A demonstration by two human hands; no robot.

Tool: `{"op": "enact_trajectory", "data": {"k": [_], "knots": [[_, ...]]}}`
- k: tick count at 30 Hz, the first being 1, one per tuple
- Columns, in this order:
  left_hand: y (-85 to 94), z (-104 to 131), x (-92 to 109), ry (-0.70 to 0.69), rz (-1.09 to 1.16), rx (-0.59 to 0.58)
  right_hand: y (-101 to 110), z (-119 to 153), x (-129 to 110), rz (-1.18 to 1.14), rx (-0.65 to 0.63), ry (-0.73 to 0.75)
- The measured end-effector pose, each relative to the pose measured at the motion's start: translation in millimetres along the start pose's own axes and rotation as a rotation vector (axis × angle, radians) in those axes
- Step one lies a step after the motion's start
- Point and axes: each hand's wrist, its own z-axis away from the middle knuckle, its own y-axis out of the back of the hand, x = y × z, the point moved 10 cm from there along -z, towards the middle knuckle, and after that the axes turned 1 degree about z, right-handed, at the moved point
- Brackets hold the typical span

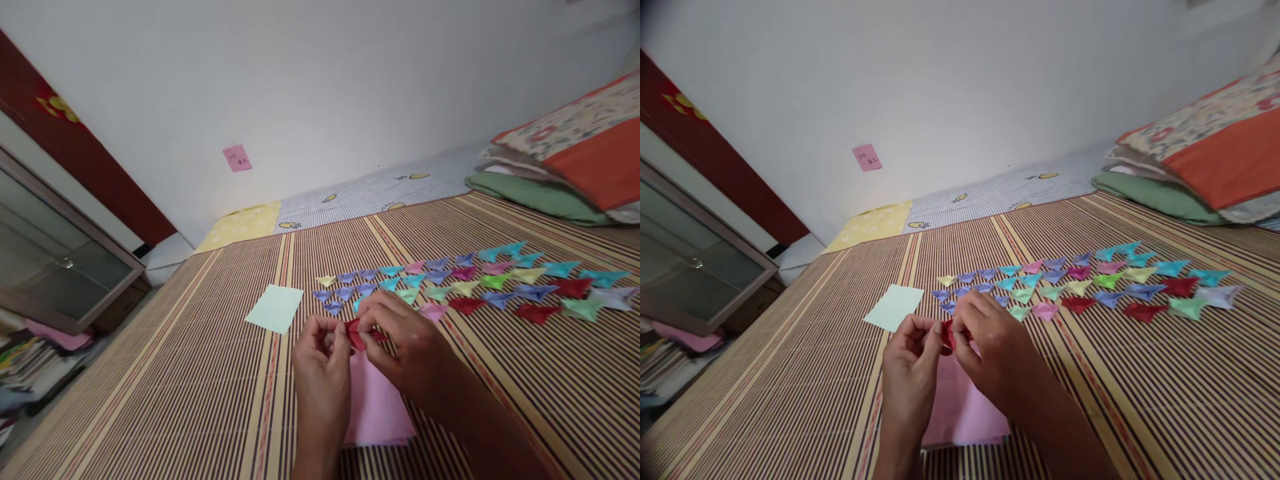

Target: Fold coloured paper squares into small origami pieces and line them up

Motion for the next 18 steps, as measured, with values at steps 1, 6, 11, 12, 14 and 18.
{"op": "enact_trajectory", "data": {"k": [1,6,11,12,14,18], "knots": [[-0.6,0,-1,0.004,-0.004,-0.008,0,0,0,0.000,-0.004,-0.004],[0.2,-1,-5,0.004,-0.002,-0.007,0,1,0,-0.010,-0.021,-0.002],[-8.6,-1,1,-0.040,-0.033,-0.091,-4,2,7,-0.012,-0.015,-0.043],[-11.2,0,6,-0.078,-0.050,-0.120,-4,2,8,-0.016,-0.010,-0.048],[-15.9,3,17,-0.161,-0.093,-0.174,-3,2,10,-0.025,0.006,-0.052],[-23.5,5,21,-0.188,-0.137,-0.259,-3,2,11,-0.033,-0.008,-0.059]]}}
